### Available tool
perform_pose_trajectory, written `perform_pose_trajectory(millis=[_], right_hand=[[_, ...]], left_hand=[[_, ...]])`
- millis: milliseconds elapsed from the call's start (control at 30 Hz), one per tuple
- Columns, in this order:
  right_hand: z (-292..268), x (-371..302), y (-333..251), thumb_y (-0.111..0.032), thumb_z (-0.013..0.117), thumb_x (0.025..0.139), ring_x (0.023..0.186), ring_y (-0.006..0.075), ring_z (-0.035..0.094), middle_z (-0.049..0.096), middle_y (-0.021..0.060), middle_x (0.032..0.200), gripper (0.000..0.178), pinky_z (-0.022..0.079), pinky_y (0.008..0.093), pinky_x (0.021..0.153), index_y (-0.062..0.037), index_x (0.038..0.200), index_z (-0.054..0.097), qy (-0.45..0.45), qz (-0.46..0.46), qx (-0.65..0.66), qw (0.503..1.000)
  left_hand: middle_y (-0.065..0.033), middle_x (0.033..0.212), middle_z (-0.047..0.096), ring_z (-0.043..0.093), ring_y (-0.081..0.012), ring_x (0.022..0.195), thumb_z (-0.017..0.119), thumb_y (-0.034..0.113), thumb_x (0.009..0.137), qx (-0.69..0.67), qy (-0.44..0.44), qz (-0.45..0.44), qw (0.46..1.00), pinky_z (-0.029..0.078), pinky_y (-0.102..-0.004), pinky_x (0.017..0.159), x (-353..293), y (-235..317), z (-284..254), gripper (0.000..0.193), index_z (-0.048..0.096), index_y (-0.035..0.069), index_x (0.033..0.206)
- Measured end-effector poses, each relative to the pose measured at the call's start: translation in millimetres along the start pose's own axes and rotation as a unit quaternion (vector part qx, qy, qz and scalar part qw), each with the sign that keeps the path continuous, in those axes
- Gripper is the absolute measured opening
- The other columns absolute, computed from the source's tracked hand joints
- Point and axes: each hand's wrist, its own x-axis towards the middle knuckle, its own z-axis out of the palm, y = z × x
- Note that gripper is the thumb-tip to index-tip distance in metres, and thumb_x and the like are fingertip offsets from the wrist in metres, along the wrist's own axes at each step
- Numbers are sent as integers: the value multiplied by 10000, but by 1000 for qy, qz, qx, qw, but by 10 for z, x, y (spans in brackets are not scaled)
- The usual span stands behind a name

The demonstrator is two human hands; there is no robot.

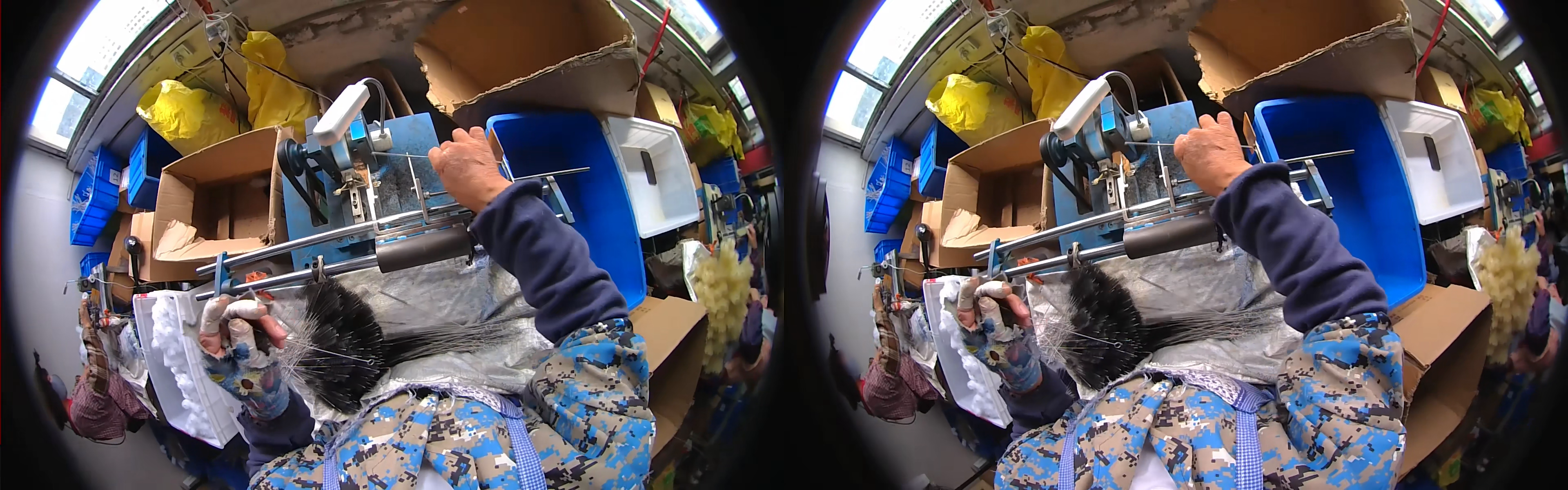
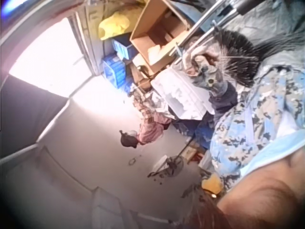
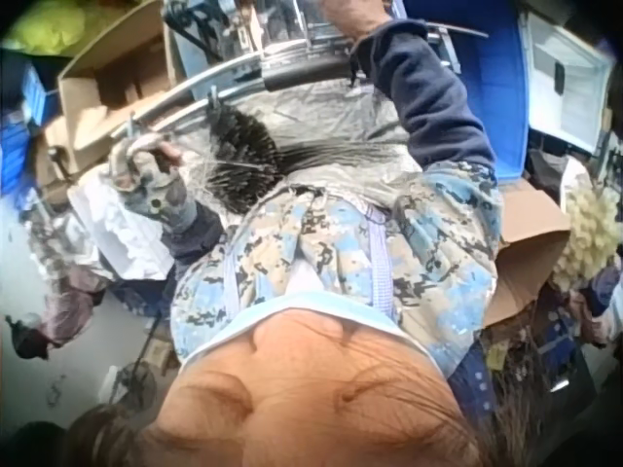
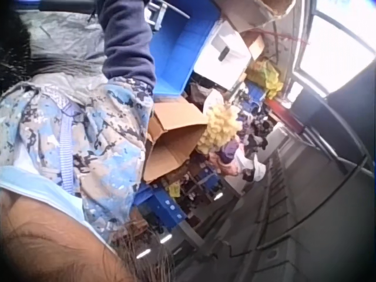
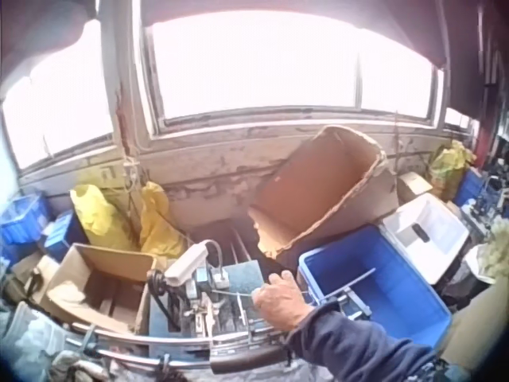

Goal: The person operates a manual machine in a workshop, repeatedly inserting a bundle of black bristles into a rotating mechanism. They use a lever to process the bristles and then remove them, repeating this cycle continuously throughout the clip.

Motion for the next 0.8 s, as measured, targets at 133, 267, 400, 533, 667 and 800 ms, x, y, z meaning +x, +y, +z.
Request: perform_pose_trajectory(millis=[133,267,400,533,667,800], right_hand=[[-567,-713,-175,-86,585,721,781,253,557,599,94,742,88,390,384,719,-51,801,583,-40,-72,162,983],[-564,-901,-863,-32,609,730,865,251,558,540,155,931,374,439,362,769,17,1076,477,-70,-176,524,831],[-577,-849,-1261,-37,564,840,929,156,563,558,109,971,337,463,276,801,34,1153,459,-95,-131,783,601],[-530,-662,-713,-4,554,781,647,261,598,578,136,746,207,482,323,585,-21,985,579,167,-99,490,850],[-206,-53,-504,-72,549,743,707,273,559,539,115,753,133,446,367,596,-70,865,601,166,-19,222,961],[147,310,-509,-120,522,738,897,263,496,531,107,904,91,407,393,697,-90,762,605,111,25,79,990]], left_hand=[[-185,839,604,555,-175,523,480,97,896,9,42,-39,998,439,-238,378,-99,146,-688,300,448,24,1185],[-136,762,587,556,-157,533,497,81,888,24,37,-37,998,424,-213,405,-69,3,240,168,473,28,1045],[-161,946,614,605,-212,843,603,64,814,170,-116,-35,978,495,-311,731,-166,68,462,270,527,32,1072],[-143,940,593,602,-214,761,606,71,766,379,-109,-145,907,492,-313,689,-218,-117,-162,344,508,26,1093],[-204,920,596,590,-365,798,608,185,779,678,-272,-163,663,484,-399,684,-331,-619,-592,296,552,17,1017],[-201,917,597,588,-363,812,607,177,773,661,-263,-163,683,483,-405,675,-315,-812,-605,297,554,20,1020]])
